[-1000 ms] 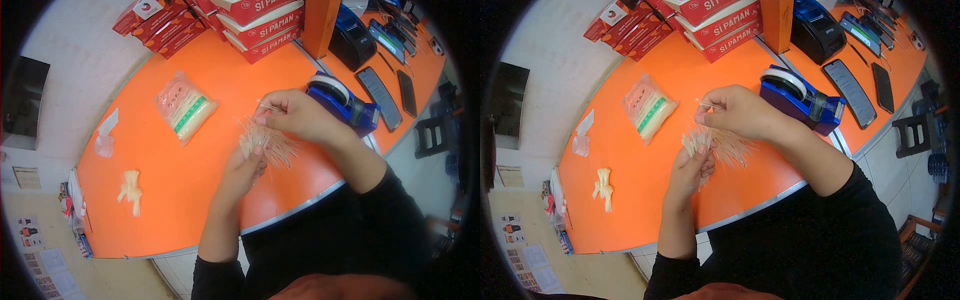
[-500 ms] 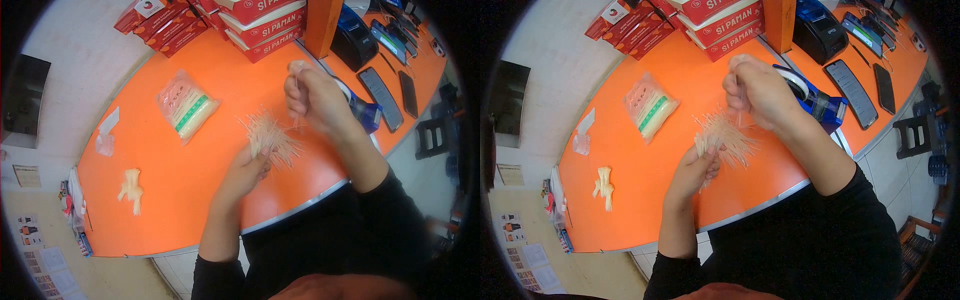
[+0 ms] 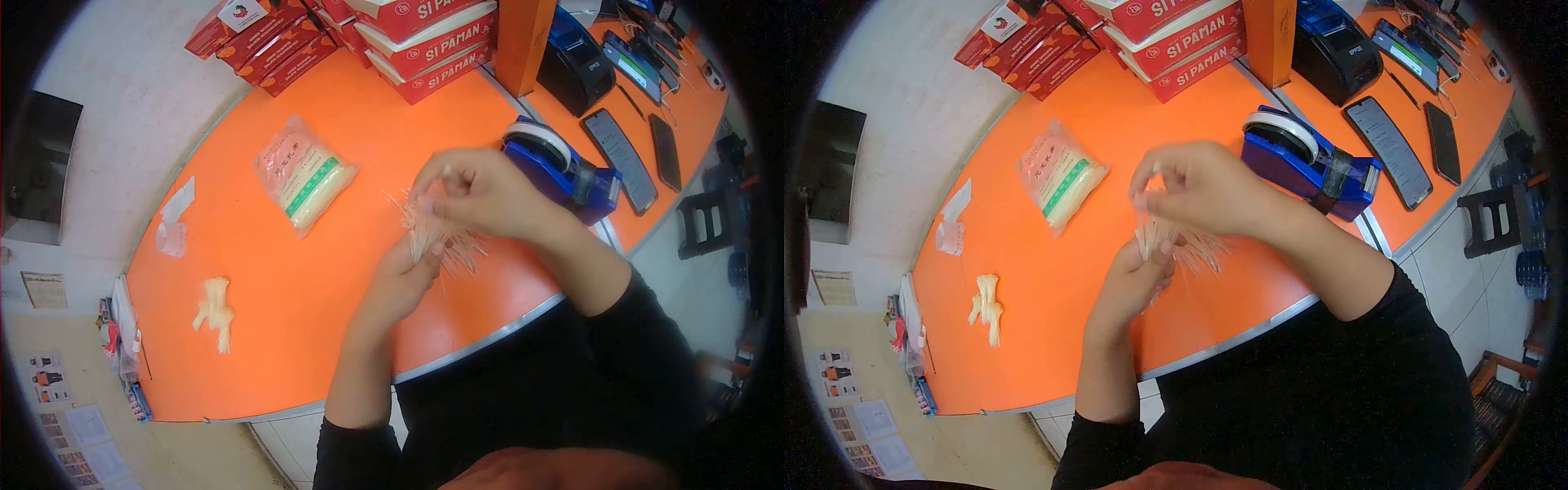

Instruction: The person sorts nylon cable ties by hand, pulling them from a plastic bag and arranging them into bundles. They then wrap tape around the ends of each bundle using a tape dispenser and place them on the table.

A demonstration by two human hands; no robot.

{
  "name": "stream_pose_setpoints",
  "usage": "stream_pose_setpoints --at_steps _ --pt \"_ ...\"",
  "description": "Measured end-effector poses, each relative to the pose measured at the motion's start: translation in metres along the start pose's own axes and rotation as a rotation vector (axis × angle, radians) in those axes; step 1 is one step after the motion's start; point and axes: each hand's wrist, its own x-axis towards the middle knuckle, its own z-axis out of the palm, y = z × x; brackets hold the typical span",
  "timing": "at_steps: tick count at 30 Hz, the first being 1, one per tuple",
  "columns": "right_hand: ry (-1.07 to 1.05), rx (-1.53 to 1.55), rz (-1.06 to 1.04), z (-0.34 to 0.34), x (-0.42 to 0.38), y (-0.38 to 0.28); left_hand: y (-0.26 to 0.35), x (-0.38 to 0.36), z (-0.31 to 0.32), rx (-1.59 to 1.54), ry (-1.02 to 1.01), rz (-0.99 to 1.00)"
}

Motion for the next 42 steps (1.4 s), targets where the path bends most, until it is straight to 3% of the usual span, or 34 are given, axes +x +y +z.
stream_pose_setpoints --at_steps 1,3,5,7,8,10,11,13,16,20,22,23,25,26,29,31,35,37,38,40,42 --pt "0.0 0.0 0.0 -0.002 0.001 0.002 0.003 0.0 0.001 0.104 0.028 0.059" --pt "0.286 0.221 0.025 -0.007 0.004 0.009 -0.004 0.001 -0.005 0.166 0.068 0.085" --pt "0.326 0.288 0.042 -0.012 0.006 0.006 -0.011 0.002 -0.015 0.229 0.109 0.112" --pt "0.369 0.355 0.059 -0.014 0.005 0.005 -0.012 0.005 -0.024 0.218 0.497 0.088" --pt "0.29 0.273 0.091 -0.013 0.005 0.005 -0.01 0.002 -0.028 0.219 0.498 0.089" --pt "0.212 0.193 0.123 -0.008 0.004 0.007 0.002 -0.003 -0.031 -0.138 0.524 0.051" --pt "0.117 0.212 0.133 -0.003 0.004 0.01 0.006 -0.005 -0.028 -0.139 0.523 0.051" --pt "-0.013 0.183 0.182 0.001 0.004 0.007 0.012 -0.007 -0.019 -0.085 0.336 0.075" --pt "-0.043 0.216 0.198 0.008 0.004 0.006 0.0 -0.001 -0.011 0.086 0.332 0.139" --pt "-0.058 0.232 0.153 0.009 0.003 0.003 0.003 -0.002 -0.009 0.017 0.369 0.129" --pt "-0.06 0.54 0.238 0.011 0.002 0.001 0.004 -0.004 -0.011 -0.036 0.391 0.121" --pt "-0.061 0.54 0.238 0.008 0.003 0.004 0.003 -0.004 -0.012 -0.036 0.392 0.121" --pt "-0.224 0.961 0.321 -0.001 0.003 0.01 0.002 -0.004 -0.014 -0.09 0.412 0.112" --pt "-0.225 0.961 0.322 0.0 0.003 0.009 0.003 -0.004 -0.014 -0.09 0.414 0.112" --pt "-0.173 0.75 0.326 0.009 0.002 0.006 0.004 -0.005 -0.013 -0.155 0.408 0.119" --pt "-0.138 0.404 0.034 0.025 0.003 0.018 0.002 -0.003 -0.011 -0.177 0.338 0.18" --pt "-0.052 0.418 0.022 0.029 0.0 0.02 0.003 -0.001 -0.002 -0.151 0.352 0.152" --pt "0.165 0.331 0.051 0.013 0.002 0.015 0.004 -0.003 -0.007 -0.136 0.347 0.093" --pt "0.162 0.332 0.051 0.004 0.003 0.01 0.005 -0.004 -0.01 -0.137 0.35 0.093" --pt "0.198 -0.362 0.052 -0.013 0.006 0.004 0.008 -0.004 -0.017 -0.208 0.399 0.038" --pt "0.232 -0.453 0.038 -0.01 0.006 0.017 0.008 -0.004 -0.021 -0.138 0.431 0.024"
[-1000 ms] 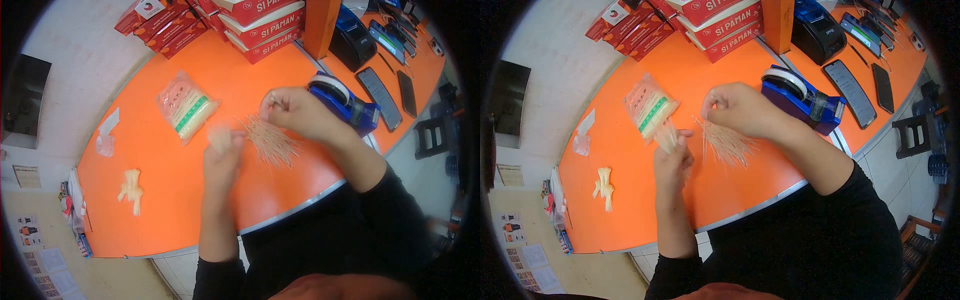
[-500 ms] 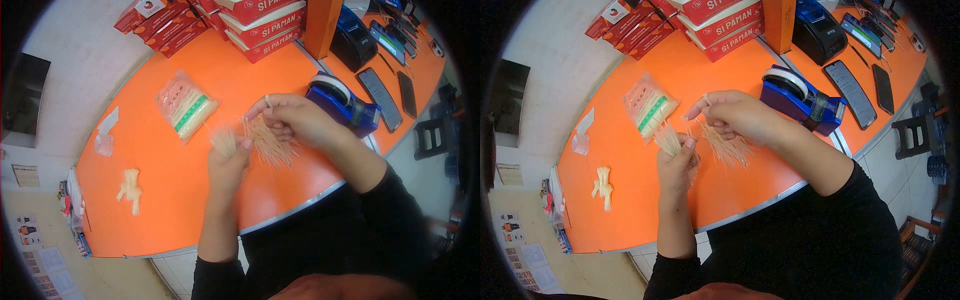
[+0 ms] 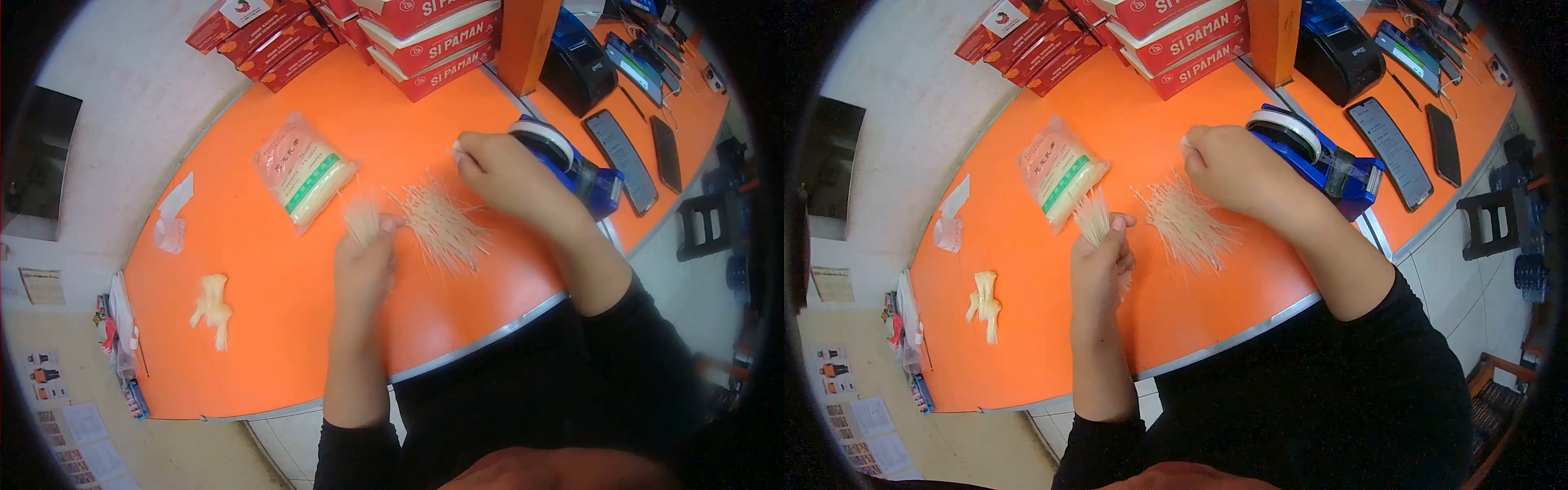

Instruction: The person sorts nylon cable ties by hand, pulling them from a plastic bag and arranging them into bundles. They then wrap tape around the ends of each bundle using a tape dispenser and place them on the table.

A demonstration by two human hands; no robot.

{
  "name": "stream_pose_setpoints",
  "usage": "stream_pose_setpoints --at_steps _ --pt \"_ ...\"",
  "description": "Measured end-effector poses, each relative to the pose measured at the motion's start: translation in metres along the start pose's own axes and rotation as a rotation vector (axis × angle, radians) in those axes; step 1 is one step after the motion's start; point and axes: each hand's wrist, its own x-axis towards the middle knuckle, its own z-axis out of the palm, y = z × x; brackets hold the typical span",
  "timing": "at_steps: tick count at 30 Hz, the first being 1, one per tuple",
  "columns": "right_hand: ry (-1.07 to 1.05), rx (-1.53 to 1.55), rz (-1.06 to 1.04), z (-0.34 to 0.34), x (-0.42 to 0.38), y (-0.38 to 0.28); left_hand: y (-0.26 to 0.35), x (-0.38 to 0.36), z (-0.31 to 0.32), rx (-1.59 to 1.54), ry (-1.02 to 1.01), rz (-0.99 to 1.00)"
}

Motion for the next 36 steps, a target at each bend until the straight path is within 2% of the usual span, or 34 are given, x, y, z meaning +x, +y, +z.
stream_pose_setpoints --at_steps 2,5,6,8,11,12,13,14,16,18,20,22,25,32,36 --pt "-0.147 -0.279 0.127 0.005 0.0 0.003 0.0 0.0 0.0 0.069 0.032 0.003" --pt "-0.242 -0.306 0.201 0.014 0.001 0.007 0.001 0.0 0.001 0.09 0.039 -0.004" --pt "-0.243 -0.307 0.199 0.017 0.0 0.008 0.0 0.0 0.001 0.073 0.036 -0.001" --pt "-0.393 -0.18 0.118 0.021 -0.003 0.009 -0.001 0.001 -0.001 0.057 0.034 0.002" --pt "-0.332 -0.212 0.117 0.02 -0.006 0.0 -0.004 0.004 -0.009 0.088 0.066 0.018" --pt "-0.327 -0.212 0.115 0.018 -0.006 -0.004 -0.009 0.01 -0.016 0.3 0.138 0.113" --pt "-0.337 -0.281 0.197 0.015 -0.005 -0.01 -0.012 0.013 -0.023 0.51 0.216 0.212" --pt "-0.346 -0.35 0.277 0.014 -0.005 -0.015 -0.006 0.01 -0.025 0.51 0.222 0.22" --pt "-0.346 -0.387 0.306 0.022 -0.007 -0.026 0.007 0.005 -0.026 0.957 0.328 0.207" --pt "-0.35 -0.428 0.341 0.038 -0.017 -0.034 0.002 0.009 -0.035 1.047 0.35 0.173" --pt "-0.252 -0.628 0.184 0.059 -0.029 -0.039 0.002 0.009 -0.038 1.142 0.375 0.128" --pt "-0.193 -0.641 0.109 0.072 -0.038 -0.034 0.005 0.009 -0.036 1.215 0.398 0.009" --pt "-0.094 -0.657 0.004 0.085 -0.043 -0.011 0.007 0.008 -0.036 1.255 0.409 -0.012" --pt "-0.091 -0.678 -0.218 0.068 -0.053 0.01 -0.012 0.021 -0.033 1.218 0.405 0.029" --pt "-0.055 -0.685 -0.245 0.065 -0.057 0.016 -0.023 0.028 -0.036 1.307 0.485 0.174"
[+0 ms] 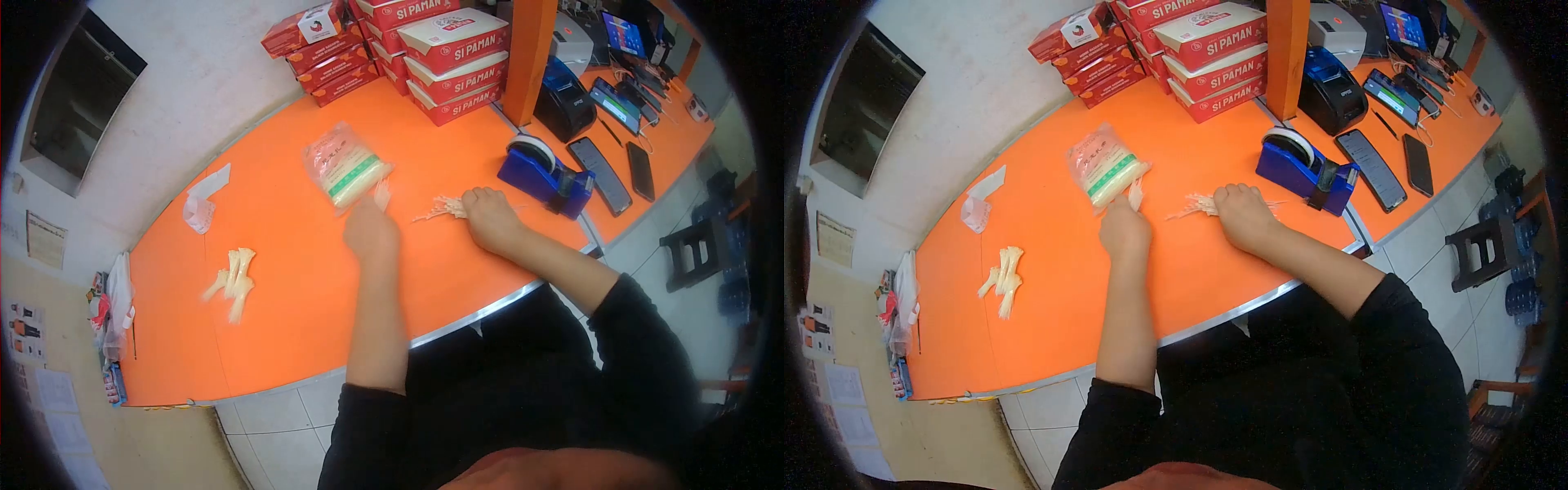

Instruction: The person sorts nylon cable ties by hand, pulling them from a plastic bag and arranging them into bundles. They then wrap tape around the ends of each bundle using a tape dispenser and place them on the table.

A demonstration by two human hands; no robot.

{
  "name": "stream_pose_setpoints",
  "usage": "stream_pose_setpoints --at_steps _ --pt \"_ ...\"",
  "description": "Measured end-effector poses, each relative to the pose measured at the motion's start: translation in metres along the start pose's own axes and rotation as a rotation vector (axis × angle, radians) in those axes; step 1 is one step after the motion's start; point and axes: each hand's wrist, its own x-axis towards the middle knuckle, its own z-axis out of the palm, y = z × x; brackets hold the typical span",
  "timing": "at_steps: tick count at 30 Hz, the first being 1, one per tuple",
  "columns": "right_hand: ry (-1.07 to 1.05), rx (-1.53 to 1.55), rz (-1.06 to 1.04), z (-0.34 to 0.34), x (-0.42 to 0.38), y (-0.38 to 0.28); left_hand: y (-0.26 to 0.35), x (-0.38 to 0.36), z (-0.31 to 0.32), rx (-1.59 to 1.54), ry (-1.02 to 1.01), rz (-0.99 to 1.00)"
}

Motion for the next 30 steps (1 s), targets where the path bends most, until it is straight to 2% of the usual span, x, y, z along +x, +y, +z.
stream_pose_setpoints --at_steps 3,5,8,10,18,24,26,28,29,30 --pt "0.083 0.082 0.004 0.004 -0.003 0.002 -0.001 -0.003 0.003 0.075 0.084 0.023" --pt "0.134 0.217 0.115 0.006 -0.005 0.004 0.0 -0.005 0.003 0.096 0.119 0.026" --pt "0.087 0.369 0.167 -0.008 -0.006 0.005 0.003 -0.007 0.003 0.081 0.133 0.02" --pt "0.099 0.392 0.186 -0.004 -0.005 0.005 0.003 -0.008 0.005 0.099 0.196 0.038" --pt "0.15 0.336 0.171 -0.012 -0.011 -0.004 0.005 -0.01 0.001 0.121 0.165 0.008" --pt "-0.086 0.226 0.127 -0.007 -0.003 0.005 0.011 -0.014 -0.007 0.098 0.161 0.007" --pt "-0.155 0.215 0.01 -0.011 -0.001 0.012 0.014 -0.016 -0.011 0.104 0.177 0.019" --pt "-0.126 0.215 -0.031 -0.007 -0.004 0.019 0.019 -0.018 -0.016 -0.046 0.377 0.448" --pt "-0.098 0.213 -0.073 -0.006 -0.006 0.023 0.023 -0.022 -0.016 -0.05 0.374 0.451" --pt "-0.101 0.21 -0.068 -0.005 -0.007 0.025 0.03 -0.027 -0.015 -0.068 0.255 0.581"
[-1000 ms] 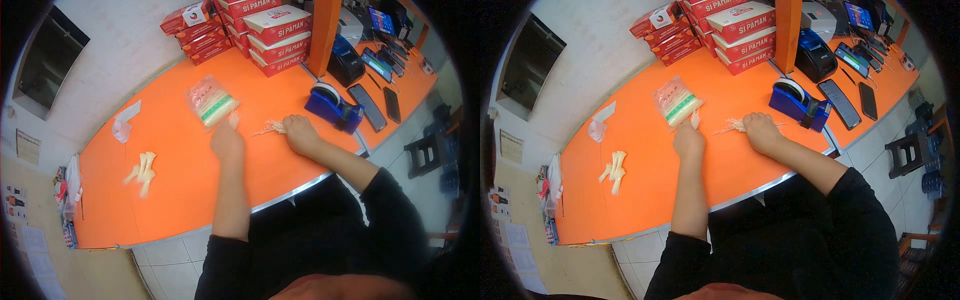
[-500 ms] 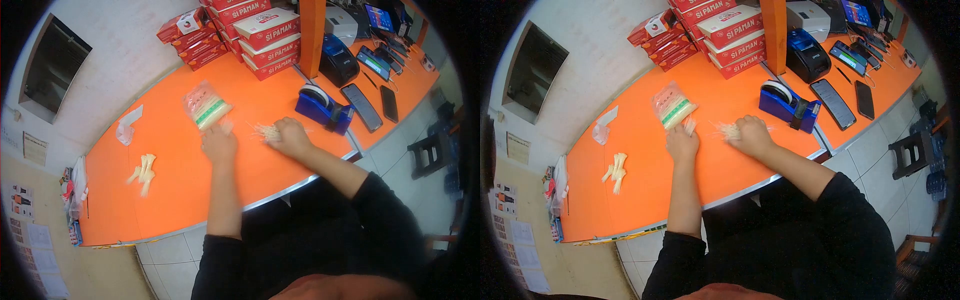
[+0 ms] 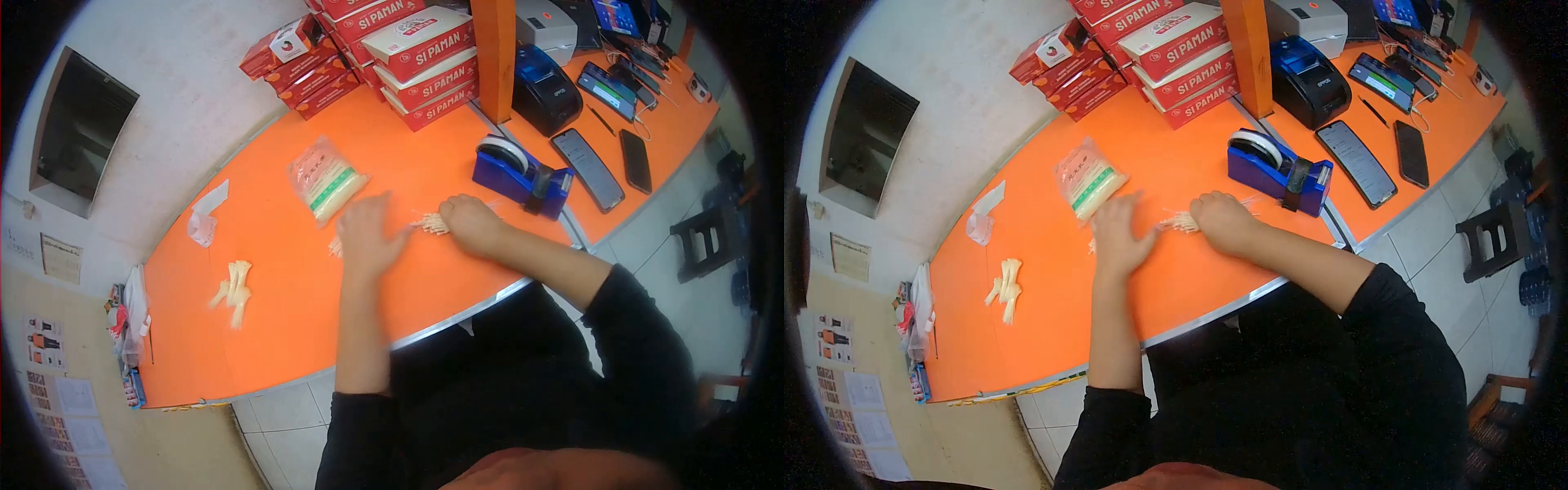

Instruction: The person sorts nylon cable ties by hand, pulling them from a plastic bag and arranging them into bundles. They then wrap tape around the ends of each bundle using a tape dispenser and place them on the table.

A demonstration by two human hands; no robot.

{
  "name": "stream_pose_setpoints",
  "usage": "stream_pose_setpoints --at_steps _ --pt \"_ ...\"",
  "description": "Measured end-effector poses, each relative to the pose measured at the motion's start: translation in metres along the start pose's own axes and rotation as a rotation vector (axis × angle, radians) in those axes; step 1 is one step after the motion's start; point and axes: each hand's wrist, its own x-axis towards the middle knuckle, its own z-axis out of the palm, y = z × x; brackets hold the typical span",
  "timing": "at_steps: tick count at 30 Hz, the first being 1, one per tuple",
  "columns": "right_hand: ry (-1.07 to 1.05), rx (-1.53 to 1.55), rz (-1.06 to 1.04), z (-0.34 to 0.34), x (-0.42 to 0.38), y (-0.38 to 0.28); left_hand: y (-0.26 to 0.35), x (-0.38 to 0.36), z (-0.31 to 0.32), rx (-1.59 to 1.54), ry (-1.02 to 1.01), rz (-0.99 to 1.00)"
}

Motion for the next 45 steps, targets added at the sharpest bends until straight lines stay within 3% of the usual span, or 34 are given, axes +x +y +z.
stream_pose_setpoints --at_steps 1,7,17,19,20,22,24,26,27,28,30,31,33,35,36,40,41,43,44,45 --pt "0.022 0.015 -0.029 0.001 -0.001 0.002 0.007 -0.001 0.003 -0.067 -0.11 0.118" --pt "0.129 0.134 -0.08 0.006 -0.006 0.006 0.019 0.002 0.017 -0.075 -0.326 0.134" --pt "0.244 0.207 -0.071 0.008 -0.006 0.004 0.023 0.0 0.024 -0.052 -0.162 0.25" --pt "0.256 0.349 0.024 -0.004 -0.006 0.005 0.018 0.003 0.019 -0.299 0.075 0.189" --pt "0.263 0.49 0.117 -0.008 -0.005 0.006 0.015 0.004 0.017 -0.298 0.074 0.189" --pt "0.316 0.451 0.164 -0.01 -0.002 0.015 0.007 0.003 0.018 -0.391 0.064 0.006" --pt "0.368 0.411 0.21 -0.014 0.001 0.017 0.004 0.002 0.02 -0.403 0.026 -0.001" --pt "0.611 0.825 0.166 -0.024 0.005 0.016 0.003 0.001 0.021 -0.413 -0.009 -0.007" --pt "0.393 1.176 0.501 -0.047 0.0 0.005 0.008 0.002 0.019 -0.497 -0.045 -0.032" --pt "0.396 1.175 0.506 -0.049 0.0 0.007 0.013 0.002 0.019 -0.583 -0.084 -0.056" --pt "-0.111 1.6 0.662 -0.051 -0.002 0.014 0.022 0.005 0.02 -0.77 -0.053 -0.11" --pt "-0.105 1.601 0.663 -0.045 -0.003 0.012 0.025 0.007 0.019 -0.951 -0.014 -0.17" --pt "0.096 1.201 0.206 -0.025 -0.003 0.0 0.035 0.016 0.003 -1.127 0.049 -0.148" --pt "0.012 1.171 0.155 -0.033 -0.001 -0.012 0.048 0.024 -0.014 -1.304 0.107 -0.137" --pt "-0.074 1.139 0.097 -0.035 0.0 -0.017 0.054 0.027 -0.02 -1.201 -0.028 -0.055" --pt "-0.023 1.157 0.015 -0.027 0.004 -0.024 0.068 0.043 -0.037 -0.735 -0.521 0.282" --pt "-0.011 1.143 0.027 -0.027 0.003 -0.024 0.069 0.043 -0.039 -0.736 -0.521 0.284" --pt "0.007 1.125 0.046 -0.04 0.003 -0.024 0.072 0.041 -0.043 -0.942 0.022 0.139" --pt "-0.038 1.059 0.064 -0.05 0.002 -0.022 0.072 0.043 -0.045 -0.946 0.016 0.142" --pt "-0.085 0.994 0.082 -0.056 0.001 -0.022 0.072 0.046 -0.05 -0.817 0.131 0.245"
